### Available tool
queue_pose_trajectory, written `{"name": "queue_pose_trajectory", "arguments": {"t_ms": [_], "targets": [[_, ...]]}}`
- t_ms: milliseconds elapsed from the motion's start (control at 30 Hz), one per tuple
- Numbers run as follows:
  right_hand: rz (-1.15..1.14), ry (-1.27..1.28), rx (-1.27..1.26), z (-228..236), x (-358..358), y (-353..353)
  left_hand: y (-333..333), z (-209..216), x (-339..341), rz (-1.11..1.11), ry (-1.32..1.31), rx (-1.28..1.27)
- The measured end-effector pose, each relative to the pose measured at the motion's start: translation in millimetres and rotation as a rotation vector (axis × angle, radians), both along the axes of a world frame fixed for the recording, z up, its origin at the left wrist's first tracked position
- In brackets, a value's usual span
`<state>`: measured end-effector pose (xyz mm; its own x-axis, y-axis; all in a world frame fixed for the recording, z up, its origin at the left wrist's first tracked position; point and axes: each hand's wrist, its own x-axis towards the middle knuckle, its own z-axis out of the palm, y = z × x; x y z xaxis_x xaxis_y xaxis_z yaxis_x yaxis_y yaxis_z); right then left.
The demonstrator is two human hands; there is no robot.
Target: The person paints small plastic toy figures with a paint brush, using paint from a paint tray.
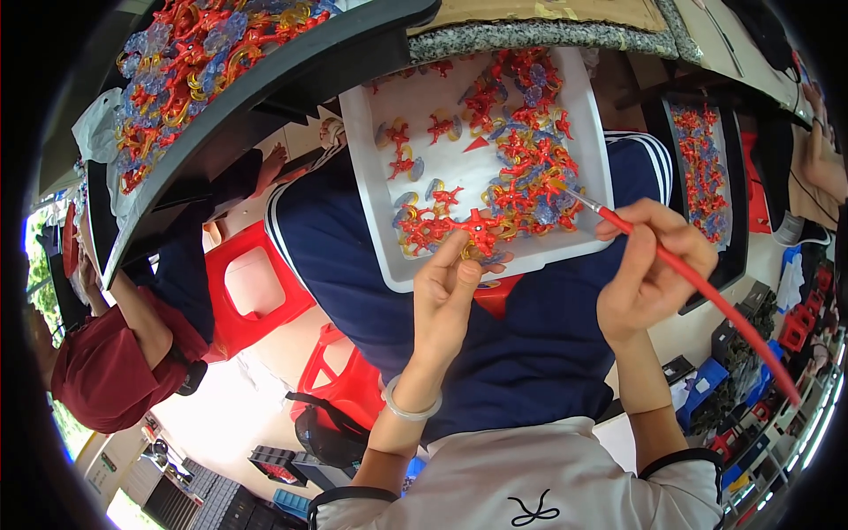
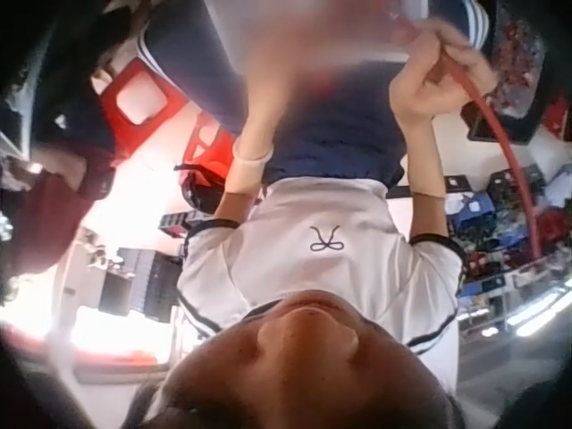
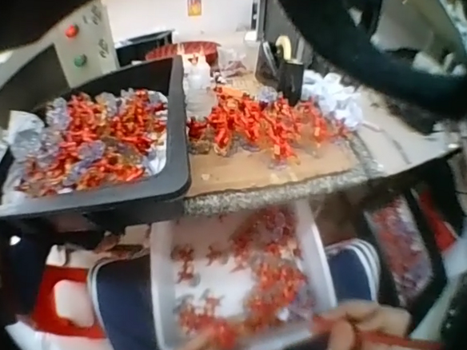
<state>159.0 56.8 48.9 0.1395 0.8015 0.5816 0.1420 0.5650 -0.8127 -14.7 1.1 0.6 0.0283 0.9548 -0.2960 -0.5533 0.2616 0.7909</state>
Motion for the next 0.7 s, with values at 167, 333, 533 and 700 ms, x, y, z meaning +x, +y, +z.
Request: {"name": "queue_pose_trajectory", "arguments": {"t_ms": [167, 333, 533, 700], "targets": [[0.031, -0.487, -0.668, -32, 1, 9, 2, 5, 2, 0.019, -0.061, 0.033], [0.067, -0.588, -0.612, -64, -6, 12, 2, 6, 3, 0.025, -0.058, 0.031], [0.127, -0.76, -0.554, -83, -11, 24, 5, 5, 4, -0.007, -0.019, 0.043], [0.164, -0.791, -0.602, -80, -7, 28, 3, 4, 4, -0.026, -0.027, 0.049]]}}
